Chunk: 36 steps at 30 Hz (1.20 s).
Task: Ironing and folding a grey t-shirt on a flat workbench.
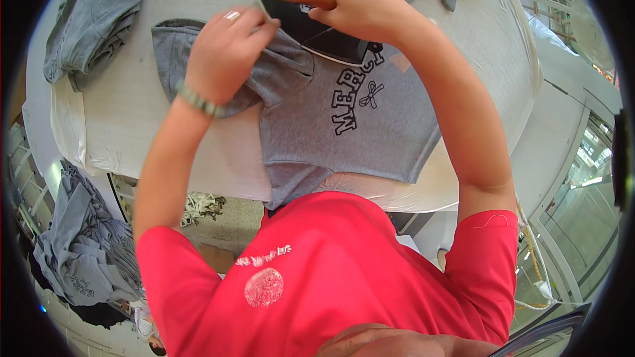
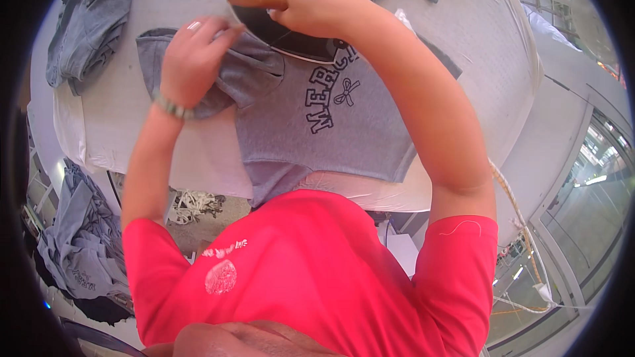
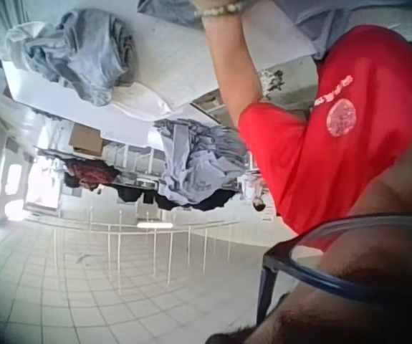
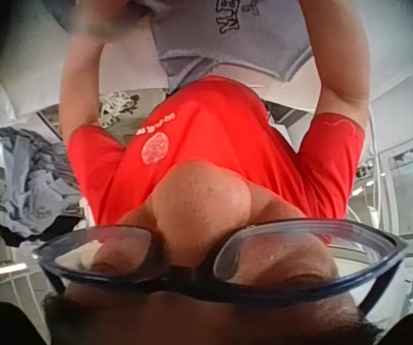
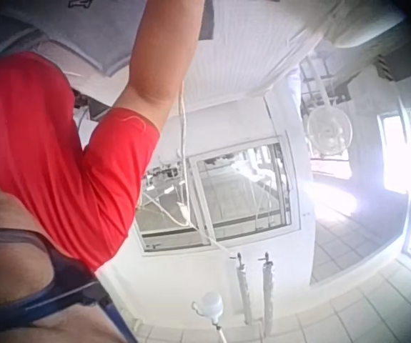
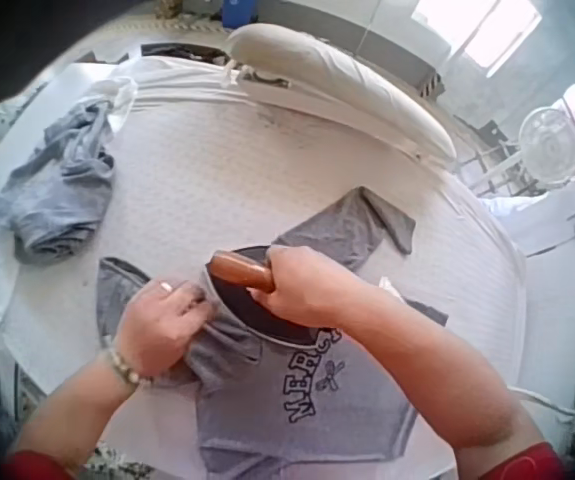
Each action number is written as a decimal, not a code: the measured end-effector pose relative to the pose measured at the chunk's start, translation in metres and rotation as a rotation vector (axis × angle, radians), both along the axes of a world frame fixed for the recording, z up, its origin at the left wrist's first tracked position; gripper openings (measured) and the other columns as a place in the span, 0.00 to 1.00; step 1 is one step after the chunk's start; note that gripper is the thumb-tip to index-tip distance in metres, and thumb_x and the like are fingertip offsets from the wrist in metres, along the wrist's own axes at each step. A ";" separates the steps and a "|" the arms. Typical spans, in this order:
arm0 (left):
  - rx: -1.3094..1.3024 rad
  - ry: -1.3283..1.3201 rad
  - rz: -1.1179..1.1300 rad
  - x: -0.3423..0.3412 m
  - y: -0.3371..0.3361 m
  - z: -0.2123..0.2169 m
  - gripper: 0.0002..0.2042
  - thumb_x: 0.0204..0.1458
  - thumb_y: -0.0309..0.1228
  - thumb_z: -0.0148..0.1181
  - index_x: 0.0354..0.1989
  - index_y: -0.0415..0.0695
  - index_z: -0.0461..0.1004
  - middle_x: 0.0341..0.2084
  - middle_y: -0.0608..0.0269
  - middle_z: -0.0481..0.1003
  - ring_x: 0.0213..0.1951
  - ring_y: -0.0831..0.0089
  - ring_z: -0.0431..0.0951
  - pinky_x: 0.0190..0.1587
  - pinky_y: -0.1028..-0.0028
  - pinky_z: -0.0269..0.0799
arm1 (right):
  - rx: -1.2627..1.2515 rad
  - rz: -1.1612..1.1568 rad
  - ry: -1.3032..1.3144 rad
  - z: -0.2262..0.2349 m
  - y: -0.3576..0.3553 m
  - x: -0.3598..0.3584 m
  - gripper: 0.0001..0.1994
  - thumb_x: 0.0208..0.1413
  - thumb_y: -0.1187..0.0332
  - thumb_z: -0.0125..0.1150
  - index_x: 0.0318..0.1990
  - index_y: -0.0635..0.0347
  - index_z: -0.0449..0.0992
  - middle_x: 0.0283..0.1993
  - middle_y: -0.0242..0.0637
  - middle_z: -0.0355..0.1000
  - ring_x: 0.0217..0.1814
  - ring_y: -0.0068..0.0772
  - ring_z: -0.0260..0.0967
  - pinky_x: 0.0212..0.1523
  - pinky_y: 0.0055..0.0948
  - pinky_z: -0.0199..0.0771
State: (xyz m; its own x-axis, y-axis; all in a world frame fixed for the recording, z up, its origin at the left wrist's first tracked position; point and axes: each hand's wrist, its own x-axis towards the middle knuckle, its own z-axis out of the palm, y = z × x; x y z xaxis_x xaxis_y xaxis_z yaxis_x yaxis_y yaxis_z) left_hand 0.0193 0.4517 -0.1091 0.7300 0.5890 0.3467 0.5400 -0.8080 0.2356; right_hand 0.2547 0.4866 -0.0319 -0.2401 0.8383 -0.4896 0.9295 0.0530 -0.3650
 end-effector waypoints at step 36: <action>-0.974 -0.428 1.055 -0.017 -0.276 -0.033 0.17 0.56 0.46 0.67 0.33 0.43 0.81 0.29 0.56 0.83 0.34 0.54 0.83 0.38 0.58 0.76 | 0.163 0.228 0.244 -0.081 -0.313 -0.009 0.08 0.57 0.65 0.69 0.42 0.55 0.81 0.40 0.37 0.78 0.39 0.40 0.80 0.41 0.37 0.80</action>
